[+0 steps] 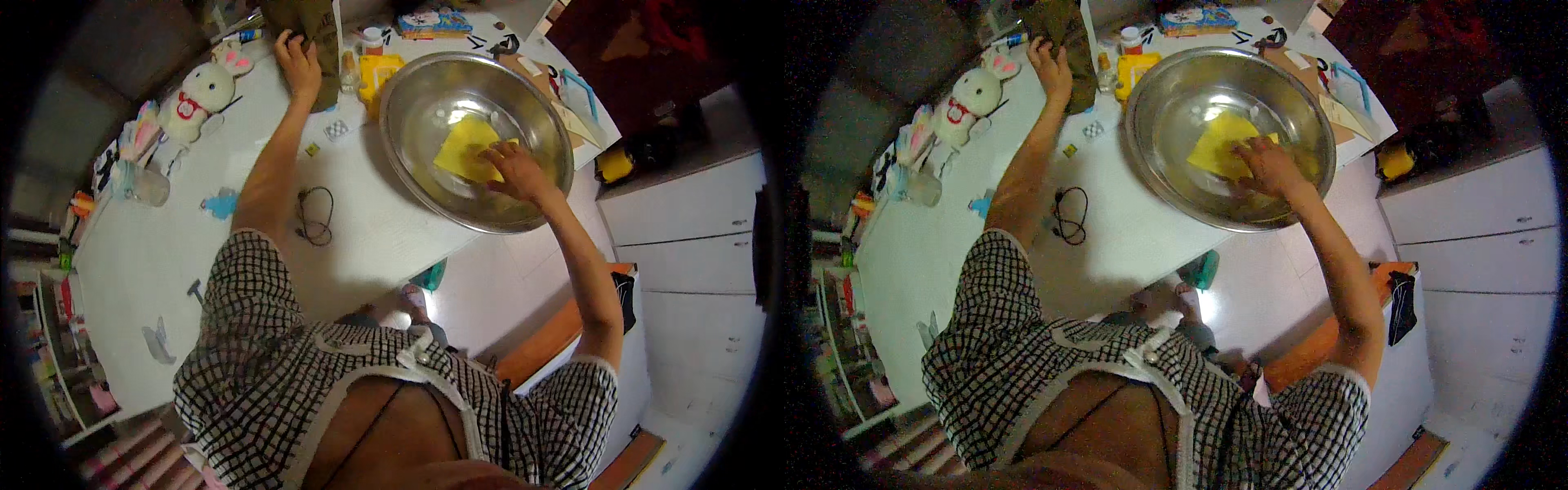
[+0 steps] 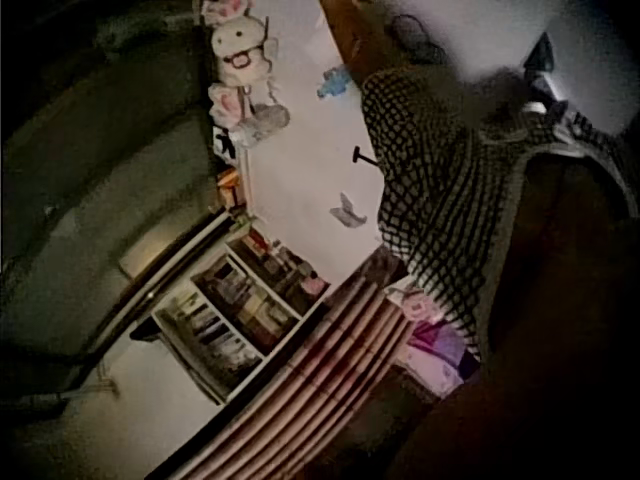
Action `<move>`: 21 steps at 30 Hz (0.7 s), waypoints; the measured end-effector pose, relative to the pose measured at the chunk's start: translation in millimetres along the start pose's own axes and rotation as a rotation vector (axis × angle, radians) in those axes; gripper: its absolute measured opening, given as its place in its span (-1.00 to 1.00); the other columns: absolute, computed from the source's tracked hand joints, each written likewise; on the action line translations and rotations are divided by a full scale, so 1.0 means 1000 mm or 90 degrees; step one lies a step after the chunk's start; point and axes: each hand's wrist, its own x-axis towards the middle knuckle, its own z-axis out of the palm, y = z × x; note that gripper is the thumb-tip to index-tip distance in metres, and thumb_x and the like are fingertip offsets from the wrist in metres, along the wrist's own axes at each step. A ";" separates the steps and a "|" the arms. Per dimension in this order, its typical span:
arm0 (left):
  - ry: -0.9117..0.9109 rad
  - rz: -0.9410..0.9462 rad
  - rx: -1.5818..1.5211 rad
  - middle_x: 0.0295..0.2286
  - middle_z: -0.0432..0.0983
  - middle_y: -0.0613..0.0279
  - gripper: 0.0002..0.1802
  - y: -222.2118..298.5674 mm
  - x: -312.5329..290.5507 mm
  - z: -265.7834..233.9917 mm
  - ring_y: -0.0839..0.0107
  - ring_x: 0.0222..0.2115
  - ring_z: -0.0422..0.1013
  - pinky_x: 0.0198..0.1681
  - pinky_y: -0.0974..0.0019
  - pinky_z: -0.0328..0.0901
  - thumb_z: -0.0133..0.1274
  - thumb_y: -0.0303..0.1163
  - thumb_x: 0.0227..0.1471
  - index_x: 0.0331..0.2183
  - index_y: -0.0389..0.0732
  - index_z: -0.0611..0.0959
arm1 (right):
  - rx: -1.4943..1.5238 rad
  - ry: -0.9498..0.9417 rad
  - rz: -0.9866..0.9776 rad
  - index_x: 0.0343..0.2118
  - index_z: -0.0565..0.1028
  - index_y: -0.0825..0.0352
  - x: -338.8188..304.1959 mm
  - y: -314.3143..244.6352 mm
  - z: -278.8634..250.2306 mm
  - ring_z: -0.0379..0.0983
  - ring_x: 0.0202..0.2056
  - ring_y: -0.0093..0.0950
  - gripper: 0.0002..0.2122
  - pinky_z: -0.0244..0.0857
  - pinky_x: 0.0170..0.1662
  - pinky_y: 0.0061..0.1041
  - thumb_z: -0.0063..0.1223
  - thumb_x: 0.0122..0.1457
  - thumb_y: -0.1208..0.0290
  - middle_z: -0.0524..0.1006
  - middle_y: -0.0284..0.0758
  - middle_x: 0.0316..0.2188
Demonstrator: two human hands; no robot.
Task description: The person cleans a desk by wiping the surface with a cloth, organizing various items like books, a stuffed animal, and office supplies, and handling several small tools including scissors and a marker.
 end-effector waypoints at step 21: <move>-0.012 -0.426 0.244 -0.06 0.22 -0.05 0.05 0.011 0.043 -0.075 0.02 -0.06 0.18 -0.06 0.11 0.13 0.25 -0.19 -0.37 0.06 -0.20 -0.03 | 0.034 -0.125 -0.198 -0.08 0.32 0.10 0.076 0.061 0.066 0.31 -0.17 -0.11 -0.63 0.21 -0.12 -0.21 -0.04 -0.03 0.34 0.35 -0.04 -0.21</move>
